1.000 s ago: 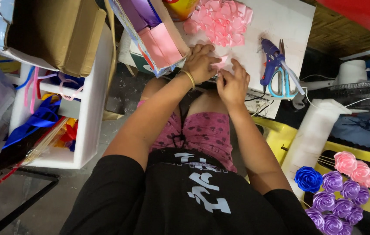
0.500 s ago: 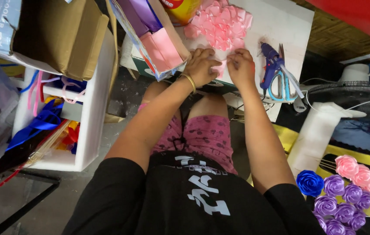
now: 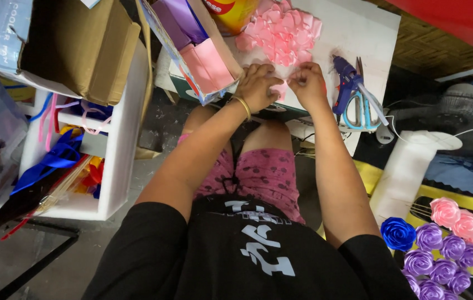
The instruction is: The person folds pink paper into rose shapes using a hot glue gun and scissors. They repeatedly pick up paper, fold it, apply glue, and trim the edges before placing the finished roses into a cardboard box.
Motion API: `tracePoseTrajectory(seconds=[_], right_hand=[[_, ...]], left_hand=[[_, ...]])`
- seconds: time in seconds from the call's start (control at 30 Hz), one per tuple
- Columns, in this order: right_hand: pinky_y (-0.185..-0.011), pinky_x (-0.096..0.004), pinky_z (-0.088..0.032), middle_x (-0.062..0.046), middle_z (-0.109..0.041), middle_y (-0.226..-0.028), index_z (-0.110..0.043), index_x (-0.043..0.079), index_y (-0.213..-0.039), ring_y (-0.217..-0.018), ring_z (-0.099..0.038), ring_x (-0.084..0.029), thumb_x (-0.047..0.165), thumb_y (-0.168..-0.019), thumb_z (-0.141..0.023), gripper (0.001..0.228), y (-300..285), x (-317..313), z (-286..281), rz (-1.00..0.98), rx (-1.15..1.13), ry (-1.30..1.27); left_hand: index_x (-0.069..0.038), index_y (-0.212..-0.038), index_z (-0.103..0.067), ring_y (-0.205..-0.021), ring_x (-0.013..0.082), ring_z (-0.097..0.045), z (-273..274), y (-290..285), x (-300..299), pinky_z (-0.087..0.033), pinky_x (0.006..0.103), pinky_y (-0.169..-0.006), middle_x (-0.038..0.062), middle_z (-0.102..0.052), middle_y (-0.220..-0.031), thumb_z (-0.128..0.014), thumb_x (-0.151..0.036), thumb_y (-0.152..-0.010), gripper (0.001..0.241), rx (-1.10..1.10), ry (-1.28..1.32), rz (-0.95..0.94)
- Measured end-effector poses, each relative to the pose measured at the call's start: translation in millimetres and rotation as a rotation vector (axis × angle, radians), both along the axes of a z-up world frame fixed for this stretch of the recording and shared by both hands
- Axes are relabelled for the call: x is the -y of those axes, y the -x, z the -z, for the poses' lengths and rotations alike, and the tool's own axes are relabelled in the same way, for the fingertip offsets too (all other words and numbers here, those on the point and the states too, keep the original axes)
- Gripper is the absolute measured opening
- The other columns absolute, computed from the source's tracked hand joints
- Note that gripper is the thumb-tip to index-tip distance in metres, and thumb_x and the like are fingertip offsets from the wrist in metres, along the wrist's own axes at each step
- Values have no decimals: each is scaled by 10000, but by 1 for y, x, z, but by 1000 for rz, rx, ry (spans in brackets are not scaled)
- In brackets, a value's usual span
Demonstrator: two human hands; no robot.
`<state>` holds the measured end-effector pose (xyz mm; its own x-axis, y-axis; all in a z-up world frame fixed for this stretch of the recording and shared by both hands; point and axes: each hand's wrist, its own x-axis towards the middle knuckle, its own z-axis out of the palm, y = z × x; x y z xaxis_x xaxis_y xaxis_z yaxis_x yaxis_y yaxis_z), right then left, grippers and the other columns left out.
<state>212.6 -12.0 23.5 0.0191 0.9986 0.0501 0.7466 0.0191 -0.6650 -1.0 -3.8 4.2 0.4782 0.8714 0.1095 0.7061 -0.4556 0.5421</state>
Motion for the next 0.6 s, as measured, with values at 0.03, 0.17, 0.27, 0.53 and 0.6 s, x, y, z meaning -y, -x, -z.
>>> tracePoseTrajectory(seconds=[0.03, 0.17, 0.27, 0.53, 0.6], right_hand=[[-937, -392, -581, -148, -581, -1301, -766, 65, -958, -1083, -689, -378, 151, -873, -816, 131, 2, 3, -3, 1, -53, 8], [-935, -410, -588, -183, -578, -1287, -762, 31, -943, -1083, -680, -423, 100, -885, -797, 97, 9, 17, -17, -25, -81, -37], [-931, -407, -590, -209, -582, -1286, -766, 14, -942, -1080, -681, -431, 39, -888, -775, 60, 17, 28, -28, -40, -141, -81], [-808, -392, -616, -191, -640, -1249, -802, 40, -915, -922, -708, -356, -24, -826, -787, 111, 14, 35, -15, -199, 29, -304], [-828, -384, -599, -161, -660, -1250, -815, 65, -921, -927, -710, -311, 9, -811, -792, 125, 13, 38, -13, -210, 110, -342]], left_hand=[[-424, -1206, -716, -1269, 243, -442, 1, 0, 0, -343, 428, -1035, -59, -527, -1336, -747, -476, -821, 389, -3, 4, 4], [-361, -1174, -701, -1268, 239, -455, 0, 0, 0, -341, 422, -1045, -49, -541, -1342, -768, -458, -810, 383, 32, 0, -8], [-339, -1167, -678, -1282, 248, -457, 0, 0, 0, -346, 433, -1058, -43, -549, -1351, -776, -444, -813, 382, 67, 22, -7], [-335, -1144, -667, -1291, 231, -448, -2, 0, 0, -347, 419, -1062, -59, -552, -1364, -783, -448, -808, 373, 50, 40, -14], [-336, -1145, -664, -1294, 231, -445, 0, -1, 0, -345, 422, -1067, -60, -550, -1367, -779, -452, -809, 374, 47, 48, -15]])
